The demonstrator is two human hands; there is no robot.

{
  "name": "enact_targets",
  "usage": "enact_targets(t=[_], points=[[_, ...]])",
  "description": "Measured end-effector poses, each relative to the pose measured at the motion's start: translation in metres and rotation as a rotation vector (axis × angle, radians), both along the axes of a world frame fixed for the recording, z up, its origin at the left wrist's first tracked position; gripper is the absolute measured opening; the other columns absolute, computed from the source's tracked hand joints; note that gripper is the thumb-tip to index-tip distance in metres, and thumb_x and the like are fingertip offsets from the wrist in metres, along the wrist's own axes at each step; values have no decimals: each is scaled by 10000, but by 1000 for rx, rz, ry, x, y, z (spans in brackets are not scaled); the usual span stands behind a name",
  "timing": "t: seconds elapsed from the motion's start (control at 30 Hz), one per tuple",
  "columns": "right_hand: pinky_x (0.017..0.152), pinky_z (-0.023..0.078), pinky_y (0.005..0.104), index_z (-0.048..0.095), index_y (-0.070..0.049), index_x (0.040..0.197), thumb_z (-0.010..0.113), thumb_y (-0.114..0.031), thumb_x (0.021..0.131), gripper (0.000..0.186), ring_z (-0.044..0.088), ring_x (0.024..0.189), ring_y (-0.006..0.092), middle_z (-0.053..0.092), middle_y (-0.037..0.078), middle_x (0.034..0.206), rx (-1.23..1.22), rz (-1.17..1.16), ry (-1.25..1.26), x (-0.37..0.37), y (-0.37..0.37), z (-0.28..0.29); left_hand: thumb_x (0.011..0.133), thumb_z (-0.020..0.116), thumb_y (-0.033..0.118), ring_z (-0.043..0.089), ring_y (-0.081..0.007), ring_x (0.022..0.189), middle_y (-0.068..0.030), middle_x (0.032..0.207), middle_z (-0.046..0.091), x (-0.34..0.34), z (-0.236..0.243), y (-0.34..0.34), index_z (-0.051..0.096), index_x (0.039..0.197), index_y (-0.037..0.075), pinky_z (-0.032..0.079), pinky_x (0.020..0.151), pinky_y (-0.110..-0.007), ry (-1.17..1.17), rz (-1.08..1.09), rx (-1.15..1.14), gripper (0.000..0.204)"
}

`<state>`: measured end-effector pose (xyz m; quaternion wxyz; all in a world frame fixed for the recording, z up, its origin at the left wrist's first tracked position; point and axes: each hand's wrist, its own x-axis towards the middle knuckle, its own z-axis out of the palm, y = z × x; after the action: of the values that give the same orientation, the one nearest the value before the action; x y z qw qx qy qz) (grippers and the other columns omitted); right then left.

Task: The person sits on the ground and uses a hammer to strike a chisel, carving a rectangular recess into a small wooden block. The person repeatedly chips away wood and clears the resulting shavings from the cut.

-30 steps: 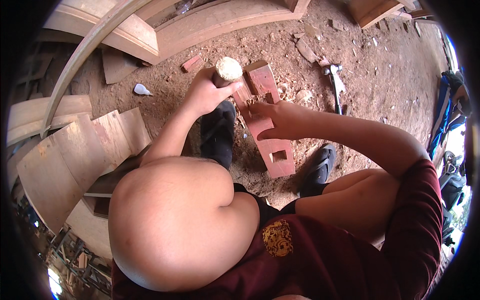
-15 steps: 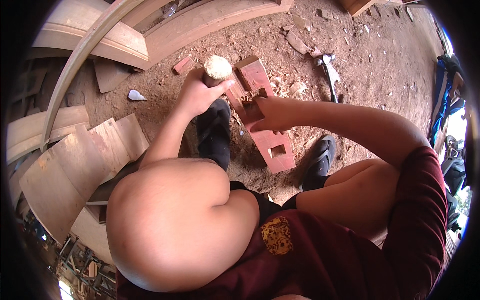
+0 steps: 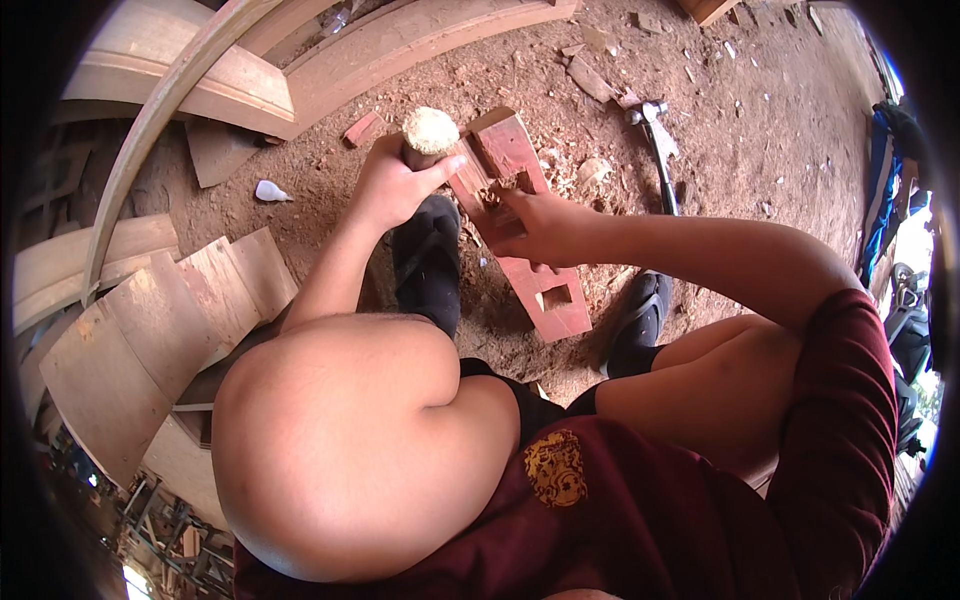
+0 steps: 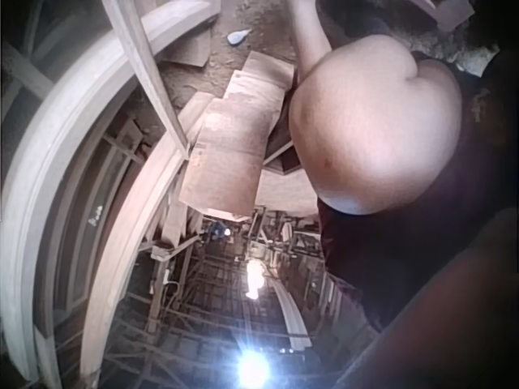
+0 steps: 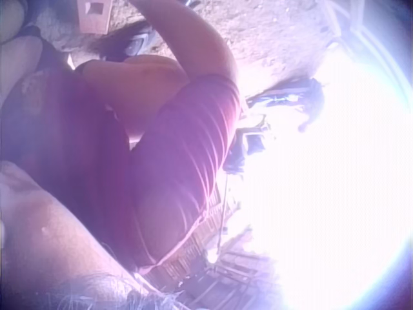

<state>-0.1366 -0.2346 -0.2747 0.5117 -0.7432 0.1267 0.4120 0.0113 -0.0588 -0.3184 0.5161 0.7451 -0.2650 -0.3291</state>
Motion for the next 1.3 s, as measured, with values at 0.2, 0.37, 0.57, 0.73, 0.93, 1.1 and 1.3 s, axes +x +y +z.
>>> enact_targets(t=[0.2,0.37,0.57,0.73,0.93,1.1,1.3], points=[[490,523,318,343,-20,1404,642,-279,914,629,655,618,173,681,148,901,26,-31,55,1,-5,-6,833,706,31,625,-114,972,-60,1077,689,2,-4,-3,651,1175,-31,493,874,-278,39,-32,-8,352],[428,440,283,421,-30,1315,579,-268,937,474,551,520,128,668,124,803,259,-330,342,11,5,-6,820,758,142,661,-142,876,-79,958,722,-1,-1,-5,683,1034,-22,514,798,-313,18,13,-33,279],[430,443,273,344,-82,1480,534,-278,958,589,539,525,106,667,69,760,216,-357,309,10,12,6,832,748,137,660,-139,886,-78,965,720,-2,-2,-6,684,1043,-15,513,807,-313,21,-2,-73,268],[437,453,260,376,-78,1473,563,-273,966,575,547,505,106,671,61,746,227,-470,103,-12,13,-3,834,748,139,660,-138,879,-75,958,721,-2,1,-7,684,1040,-12,515,801,-316,26,-9,-51,263],[422,433,258,281,-81,1505,555,-280,988,618,526,472,111,667,81,760,168,-496,67,-17,20,-7,835,749,154,664,-140,872,-73,945,723,-1,-2,-4,687,1027,-12,517,792,-320,1,0,-39,262],[412,414,269,373,-66,1390,511,-302,1005,472,498,484,102,661,84,777,340,-702,293,1,24,-5,845,697,30,625,-125,1014,-79,1119,684,-2,7,-8,642,1185,-45,490,899,-282,50,-51,20,352],[407,388,283,502,-79,1217,439,-257,1030,266,482,503,111,600,49,723,390,-944,386,4,32,-8,835,716,47,624,-114,981,-68,1081,701,-7,22,-9,661,1173,-26,491,866,-281,-9,-77,21,350]])
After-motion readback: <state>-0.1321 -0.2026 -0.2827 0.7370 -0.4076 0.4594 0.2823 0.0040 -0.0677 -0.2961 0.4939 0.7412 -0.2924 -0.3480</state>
